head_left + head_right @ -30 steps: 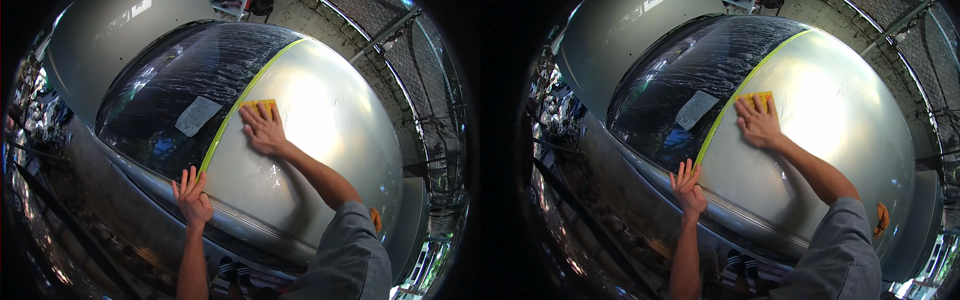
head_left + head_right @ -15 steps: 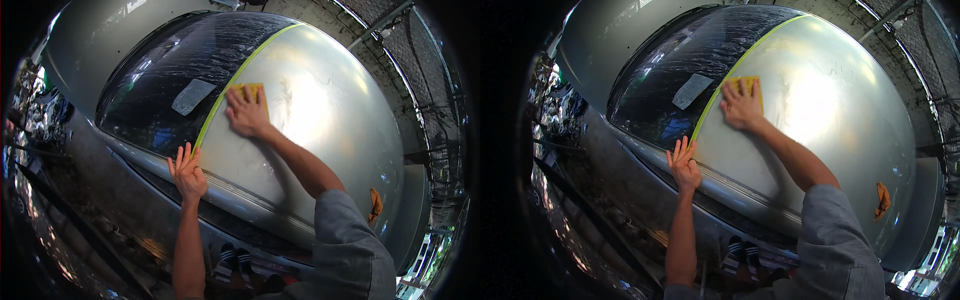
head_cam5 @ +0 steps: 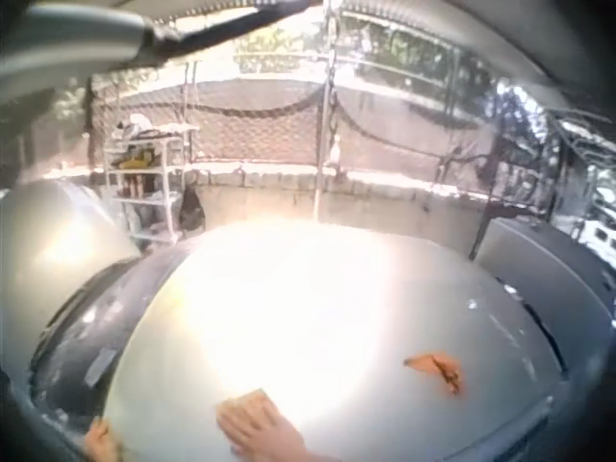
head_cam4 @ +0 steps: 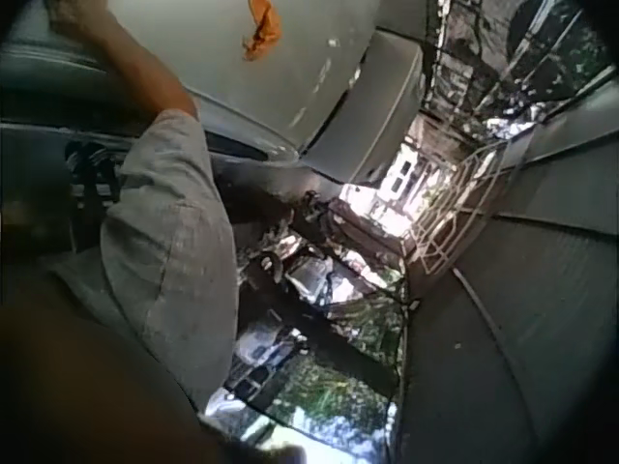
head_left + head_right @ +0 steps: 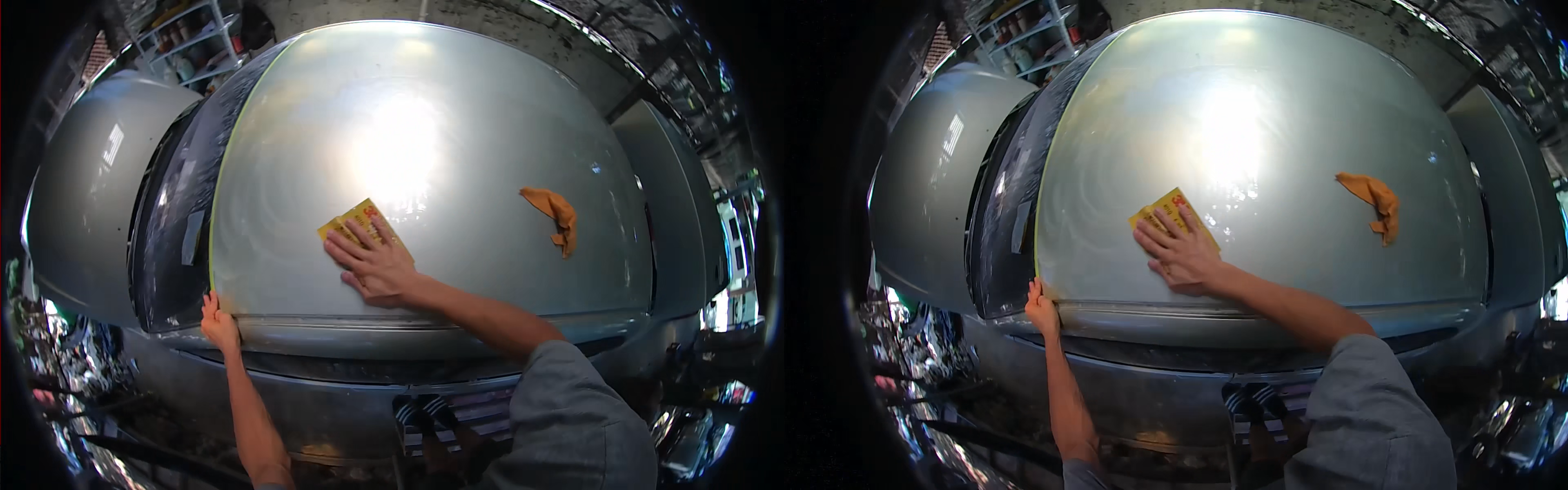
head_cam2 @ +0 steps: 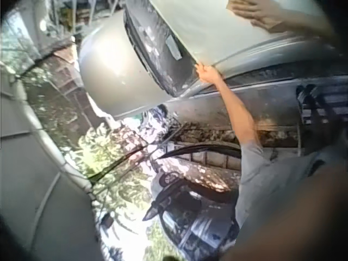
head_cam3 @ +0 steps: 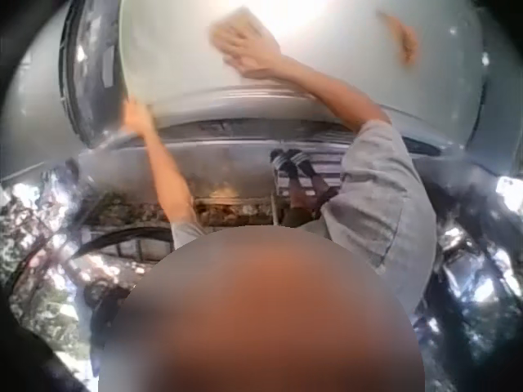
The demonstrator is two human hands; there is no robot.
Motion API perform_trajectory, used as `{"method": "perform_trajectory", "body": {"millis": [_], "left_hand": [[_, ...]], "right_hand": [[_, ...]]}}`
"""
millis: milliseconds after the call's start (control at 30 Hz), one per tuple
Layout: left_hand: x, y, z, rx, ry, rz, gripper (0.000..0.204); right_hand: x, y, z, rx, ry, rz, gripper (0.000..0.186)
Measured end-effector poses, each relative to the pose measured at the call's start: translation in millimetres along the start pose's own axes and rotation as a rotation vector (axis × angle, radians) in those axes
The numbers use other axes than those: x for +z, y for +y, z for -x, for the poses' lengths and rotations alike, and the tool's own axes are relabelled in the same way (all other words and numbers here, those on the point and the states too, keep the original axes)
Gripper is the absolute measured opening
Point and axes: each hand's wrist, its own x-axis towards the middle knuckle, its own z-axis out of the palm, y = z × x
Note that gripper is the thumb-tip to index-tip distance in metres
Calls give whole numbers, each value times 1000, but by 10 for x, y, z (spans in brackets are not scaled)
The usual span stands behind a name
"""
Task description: The person is wet-sanding the roof of a car using a sanding block, water, and a rag to smooth the surface.
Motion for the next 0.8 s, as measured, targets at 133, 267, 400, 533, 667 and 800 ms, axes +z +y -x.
{"method": "perform_trajectory", "body": {"millis": [133, 267, 400, 533, 667, 800], "left_hand": [[901, 2927, 697, 490, -83, 3, 53], [1679, 5351, 2222, 1004, -651, 264, 94], [2514, 6057, 3069, 817, -799, 152, 95], [2802, 5765, 2799, 845, -681, 280, 60], [2489, 5946, 2232, 764, -738, 660, 40], [1719, 4991, 962, 749, -528, 343, 15]], "right_hand": [[-302, 890, 1265, 519, 150, 81, 58], [-174, 815, 1136, 592, 478, -50, 57], [-222, 1112, 1357, 602, 807, -588, 48], [-306, 758, 1092, 536, 808, -747, 46], [45, 1196, 1648, 338, 645, -370, 51], [-316, 754, 1499, 700, 113, 42, 61]]}}
